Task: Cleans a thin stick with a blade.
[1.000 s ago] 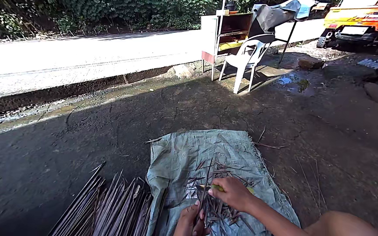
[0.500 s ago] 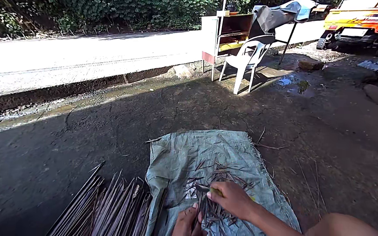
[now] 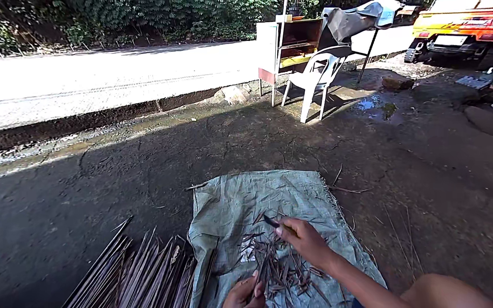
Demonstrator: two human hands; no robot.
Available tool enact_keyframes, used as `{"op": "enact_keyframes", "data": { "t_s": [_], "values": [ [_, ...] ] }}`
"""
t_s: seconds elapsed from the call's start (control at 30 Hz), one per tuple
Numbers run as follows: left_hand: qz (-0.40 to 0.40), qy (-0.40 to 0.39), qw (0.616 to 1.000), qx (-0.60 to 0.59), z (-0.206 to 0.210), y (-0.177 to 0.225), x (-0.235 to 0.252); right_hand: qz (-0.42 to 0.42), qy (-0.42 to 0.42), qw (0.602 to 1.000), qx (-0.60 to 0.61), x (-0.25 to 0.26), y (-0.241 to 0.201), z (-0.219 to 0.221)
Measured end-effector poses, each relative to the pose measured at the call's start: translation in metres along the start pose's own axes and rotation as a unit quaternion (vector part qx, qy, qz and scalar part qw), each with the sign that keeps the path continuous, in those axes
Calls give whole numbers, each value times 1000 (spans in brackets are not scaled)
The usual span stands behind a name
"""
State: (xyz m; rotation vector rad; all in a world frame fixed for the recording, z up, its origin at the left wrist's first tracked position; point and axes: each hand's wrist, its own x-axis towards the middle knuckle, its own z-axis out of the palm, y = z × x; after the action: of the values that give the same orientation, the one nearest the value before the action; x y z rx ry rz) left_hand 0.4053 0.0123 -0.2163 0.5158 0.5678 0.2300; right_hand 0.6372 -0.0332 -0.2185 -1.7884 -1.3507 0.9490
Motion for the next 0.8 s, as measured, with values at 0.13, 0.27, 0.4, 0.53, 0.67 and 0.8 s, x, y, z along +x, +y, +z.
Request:
{"op": "enact_keyframes", "data": {
  "t_s": [0.13, 0.27, 0.4, 0.53, 0.67, 0.8],
  "values": [
    [-3, -8, 999, -33, -1, 1, 1, -26, -47, 998, -26, -8, -6, 17],
    [2, -4, 1000, -4, 1, -1, 1, 36, 28, 999, 6, 15, 8, -10],
    [21, 17, 999, 35, -1, -1, 1, 80, 64, 995, 13, 20, 9, -13],
    [31, 42, 998, 41, 2, -3, 1, 50, 10, 998, 24, 9, 2, 3],
    [60, 69, 994, 54, 5, -4, 1, -2, -133, 984, 120, -27, -13, 49],
    [69, 135, 978, 140, 9, -4, 4, 35, -142, 952, 270, -31, -16, 57]
  ]
}}
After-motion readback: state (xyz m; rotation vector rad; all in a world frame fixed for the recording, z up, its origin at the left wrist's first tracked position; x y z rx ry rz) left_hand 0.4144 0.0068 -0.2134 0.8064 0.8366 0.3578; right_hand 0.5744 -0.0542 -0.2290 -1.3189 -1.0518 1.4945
